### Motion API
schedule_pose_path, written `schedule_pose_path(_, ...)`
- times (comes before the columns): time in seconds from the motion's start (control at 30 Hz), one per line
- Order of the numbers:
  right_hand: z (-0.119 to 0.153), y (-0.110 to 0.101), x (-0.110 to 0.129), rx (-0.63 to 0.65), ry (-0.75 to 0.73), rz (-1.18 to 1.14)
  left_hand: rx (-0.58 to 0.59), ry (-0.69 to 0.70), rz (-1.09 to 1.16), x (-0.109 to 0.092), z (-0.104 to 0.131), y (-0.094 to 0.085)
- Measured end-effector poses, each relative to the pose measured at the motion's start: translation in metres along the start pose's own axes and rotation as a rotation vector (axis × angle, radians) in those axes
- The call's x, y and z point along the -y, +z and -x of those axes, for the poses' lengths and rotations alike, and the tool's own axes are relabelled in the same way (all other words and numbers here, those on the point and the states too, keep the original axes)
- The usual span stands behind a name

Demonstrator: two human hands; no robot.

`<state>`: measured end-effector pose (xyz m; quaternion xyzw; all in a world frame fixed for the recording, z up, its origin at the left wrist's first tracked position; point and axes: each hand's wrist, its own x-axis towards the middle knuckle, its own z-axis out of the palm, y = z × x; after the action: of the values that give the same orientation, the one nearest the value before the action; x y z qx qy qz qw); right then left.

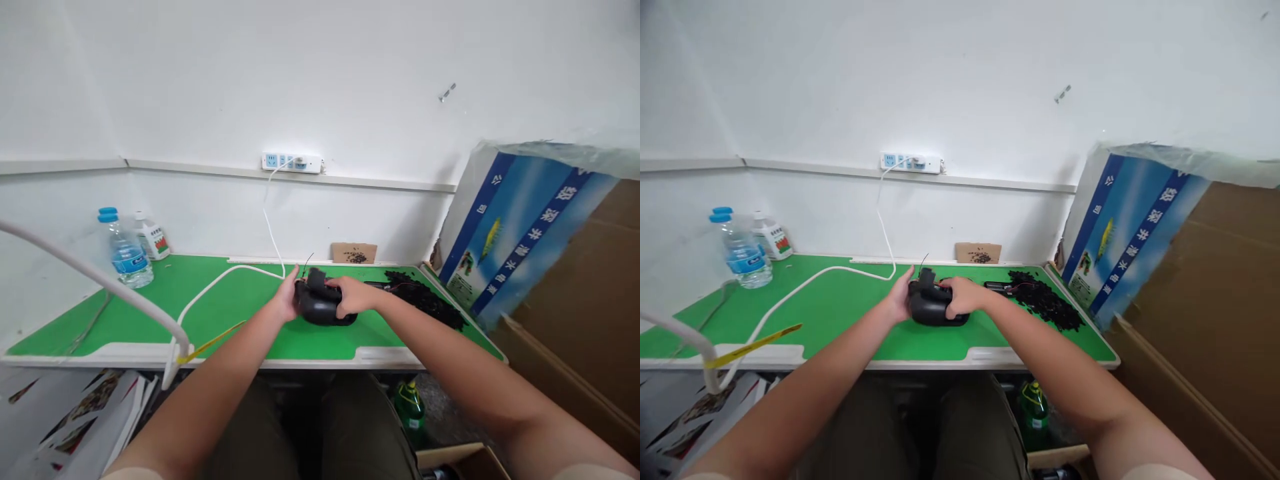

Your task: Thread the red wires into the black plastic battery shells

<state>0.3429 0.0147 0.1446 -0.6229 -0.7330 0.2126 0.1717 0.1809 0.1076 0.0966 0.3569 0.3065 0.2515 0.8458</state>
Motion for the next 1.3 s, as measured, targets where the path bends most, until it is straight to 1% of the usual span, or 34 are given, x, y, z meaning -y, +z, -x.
schedule_pose_path(0.07, -0.007, 0.018, -0.010, -0.011, -0.064, 0.128, -0.038, -0.008, -0.058, 0.002, -0.007, -0.005)
schedule_pose_path(0.1, -0.010, 0.025, -0.014, -0.018, -0.084, 0.160, -0.071, 0.027, -0.106, 0.004, -0.012, -0.009)
schedule_pose_path(0.2, -0.020, 0.040, -0.028, -0.052, -0.087, 0.127, -0.224, 0.237, -0.218, 0.010, -0.028, -0.020)
schedule_pose_path(0.23, -0.023, 0.042, -0.033, -0.070, -0.084, 0.103, -0.269, 0.291, -0.237, 0.011, -0.033, -0.024)
schedule_pose_path(0.3, -0.028, 0.041, -0.041, -0.103, -0.102, 0.071, -0.325, 0.356, -0.289, 0.013, -0.043, -0.032)
schedule_pose_path(0.4, -0.027, 0.038, -0.053, -0.156, -0.130, 0.026, -0.374, 0.422, -0.400, 0.011, -0.050, -0.043)
schedule_pose_path(0.5, -0.017, 0.040, -0.062, -0.235, -0.154, -0.047, -0.426, 0.491, -0.476, 0.008, -0.052, -0.052)
schedule_pose_path(0.67, -0.003, 0.058, -0.069, -0.377, -0.182, -0.176, -0.528, 0.641, -0.500, 0.008, -0.053, -0.060)
schedule_pose_path(0.8, -0.004, 0.071, -0.071, -0.419, -0.129, -0.264, -0.627, 0.788, -0.565, 0.007, -0.048, -0.066)
schedule_pose_path(0.9, -0.003, 0.074, -0.070, -0.440, -0.105, -0.221, -0.703, 0.934, -0.683, 0.003, -0.038, -0.068)
schedule_pose_path(1.0, -0.003, 0.077, -0.066, -0.403, -0.209, -0.089, -0.702, 1.081, -0.836, -0.001, -0.029, -0.067)
schedule_pose_path(1.07, -0.004, 0.079, -0.063, -0.390, -0.282, -0.048, -0.667, 1.157, -0.940, -0.003, -0.025, -0.063)
schedule_pose_path(1.1, -0.005, 0.080, -0.061, -0.408, -0.297, -0.046, -0.645, 1.186, -0.989, -0.004, -0.024, -0.062)
schedule_pose_path(1.17, -0.009, 0.081, -0.060, -0.470, -0.288, -0.068, -0.599, 1.226, -1.078, -0.007, -0.022, -0.059)
schedule_pose_path(1.23, -0.011, 0.082, -0.060, -0.516, -0.246, -0.104, -0.539, 1.252, -1.142, -0.012, -0.019, -0.057)
schedule_pose_path(1.3, -0.011, 0.082, -0.063, -0.532, -0.201, -0.127, -0.444, 1.271, -1.226, -0.022, -0.016, -0.058)
